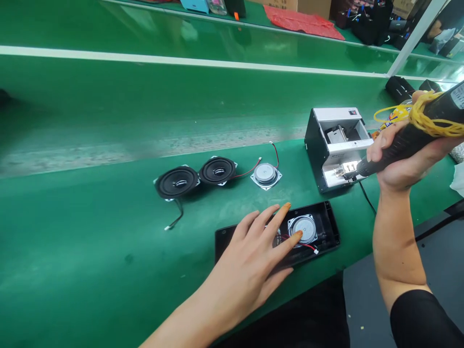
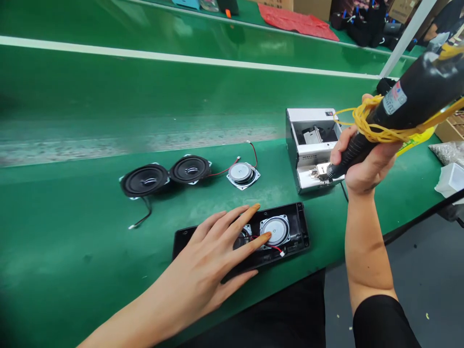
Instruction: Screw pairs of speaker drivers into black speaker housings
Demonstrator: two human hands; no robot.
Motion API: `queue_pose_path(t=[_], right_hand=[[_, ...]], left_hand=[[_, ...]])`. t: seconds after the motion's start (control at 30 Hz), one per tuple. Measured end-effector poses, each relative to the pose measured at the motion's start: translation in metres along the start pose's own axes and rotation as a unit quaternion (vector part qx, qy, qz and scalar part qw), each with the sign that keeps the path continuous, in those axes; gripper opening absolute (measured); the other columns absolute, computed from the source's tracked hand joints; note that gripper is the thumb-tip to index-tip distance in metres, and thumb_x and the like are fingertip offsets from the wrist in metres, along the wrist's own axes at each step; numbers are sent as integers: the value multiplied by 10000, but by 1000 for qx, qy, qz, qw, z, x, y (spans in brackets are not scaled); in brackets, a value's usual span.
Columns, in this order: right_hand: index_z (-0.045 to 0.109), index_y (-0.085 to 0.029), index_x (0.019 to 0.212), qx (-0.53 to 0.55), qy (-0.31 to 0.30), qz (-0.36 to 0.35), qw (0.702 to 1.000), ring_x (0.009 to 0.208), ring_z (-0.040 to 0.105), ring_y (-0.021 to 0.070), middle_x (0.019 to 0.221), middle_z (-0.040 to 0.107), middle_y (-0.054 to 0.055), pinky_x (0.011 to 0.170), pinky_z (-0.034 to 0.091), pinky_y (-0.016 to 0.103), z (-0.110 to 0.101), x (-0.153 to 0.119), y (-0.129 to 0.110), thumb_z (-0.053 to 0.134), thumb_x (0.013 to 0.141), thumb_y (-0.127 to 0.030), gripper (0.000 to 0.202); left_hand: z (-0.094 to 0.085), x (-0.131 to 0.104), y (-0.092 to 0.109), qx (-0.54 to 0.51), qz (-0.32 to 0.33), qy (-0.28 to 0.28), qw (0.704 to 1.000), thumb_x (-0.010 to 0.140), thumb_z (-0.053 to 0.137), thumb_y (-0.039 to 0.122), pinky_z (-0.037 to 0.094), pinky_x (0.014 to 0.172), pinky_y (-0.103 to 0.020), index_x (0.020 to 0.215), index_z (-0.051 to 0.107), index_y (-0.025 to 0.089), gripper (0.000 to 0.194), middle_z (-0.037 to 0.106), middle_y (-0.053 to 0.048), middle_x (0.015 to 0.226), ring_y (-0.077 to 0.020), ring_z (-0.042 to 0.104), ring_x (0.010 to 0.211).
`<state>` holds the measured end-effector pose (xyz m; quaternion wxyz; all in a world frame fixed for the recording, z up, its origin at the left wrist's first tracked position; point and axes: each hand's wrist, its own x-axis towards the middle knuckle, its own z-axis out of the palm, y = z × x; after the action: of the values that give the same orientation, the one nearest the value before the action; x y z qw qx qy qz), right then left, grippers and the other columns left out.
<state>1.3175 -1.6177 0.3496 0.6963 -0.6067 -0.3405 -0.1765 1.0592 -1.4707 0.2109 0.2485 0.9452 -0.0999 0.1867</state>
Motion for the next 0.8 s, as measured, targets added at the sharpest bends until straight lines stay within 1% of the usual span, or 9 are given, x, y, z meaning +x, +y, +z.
queue_pose_path(t=[0.1, 0.2, 0.33, 0.5, 0.57, 0.63, 0.7, 0.77, 0.8], right_hand=[[695, -199, 889, 16, 3, -1, 1000, 379, 400, 76, 604, 432, -51, 356, 306, 184, 1, -2, 2, 450, 1036, -915, 771], [664, -205, 828, 10, 4, -10, 1000, 371, 381, 75, 591, 403, -48, 355, 285, 188, 1, -5, 1, 363, 1056, -931, 818], [606, -212, 771, -3, -7, -10, 1000, 363, 392, 75, 583, 428, -42, 350, 296, 182, -3, -9, -2, 376, 1049, -935, 807], [723, -225, 949, 25, -17, -10, 1000, 306, 332, 89, 527, 420, -87, 277, 284, 195, -10, -7, -20, 518, 991, -913, 720], [702, -216, 826, 31, -58, 23, 998, 321, 384, 94, 524, 442, -90, 293, 360, 222, -9, -8, -38, 686, 918, -883, 673], [594, -202, 657, 49, -90, 82, 991, 360, 439, 82, 543, 467, -93, 344, 427, 246, -1, -11, -58, 897, 805, -762, 654], [504, -194, 589, 64, -103, 135, 983, 377, 448, 57, 561, 484, -114, 377, 450, 257, 12, -17, -75, 1053, 681, -551, 662], [458, -181, 566, 77, -106, 152, 980, 356, 412, 33, 556, 486, -136, 367, 428, 253, 27, -25, -82, 1103, 616, -398, 683], [455, -179, 558, 87, -123, 166, 975, 350, 411, 36, 543, 488, -135, 367, 424, 253, 34, -30, -82, 1109, 617, -387, 689]], left_hand=[[-3, -2, -1, -3, -3, 4, 1000, 998, 795, 439, 461, 1263, -679, 1451, 727, 341, 468, 482, -175, 1791, -424, 515, 1588], [-11, -2, -1, -3, -1, -14, 1000, 1022, 774, 439, 474, 1244, -702, 1453, 733, 337, 445, 517, -198, 1757, -438, 527, 1580], [-19, -3, -1, -12, 1, -34, 999, 997, 819, 474, 489, 1231, -716, 1452, 740, 349, 478, 532, -206, 1747, -460, 536, 1577], [-20, -8, -5, 9, 15, -44, 999, 884, 941, 467, 483, 1257, -701, 1499, 716, 351, 666, 442, -200, 1817, -488, 467, 1629], [-22, -8, -6, 22, 17, -61, 998, 873, 954, 486, 486, 1265, -683, 1537, 693, 361, 725, 434, -195, 1824, -487, 462, 1635], [-23, -7, -6, 33, 17, -77, 996, 873, 956, 502, 481, 1271, -678, 1575, 665, 382, 770, 441, -184, 1823, -486, 470, 1629], [-23, -5, -5, 41, 14, -89, 995, 879, 954, 493, 460, 1281, -687, 1608, 636, 392, 802, 427, -183, 1832, -491, 466, 1632], [-22, -4, -3, 42, 12, -100, 994, 886, 951, 463, 445, 1285, -688, 1633, 614, 386, 823, 402, -197, 1844, -499, 460, 1637], [-21, -4, -3, 40, 10, -102, 994, 885, 953, 447, 441, 1284, -686, 1640, 608, 381, 832, 388, -209, 1849, -503, 458, 1638]])
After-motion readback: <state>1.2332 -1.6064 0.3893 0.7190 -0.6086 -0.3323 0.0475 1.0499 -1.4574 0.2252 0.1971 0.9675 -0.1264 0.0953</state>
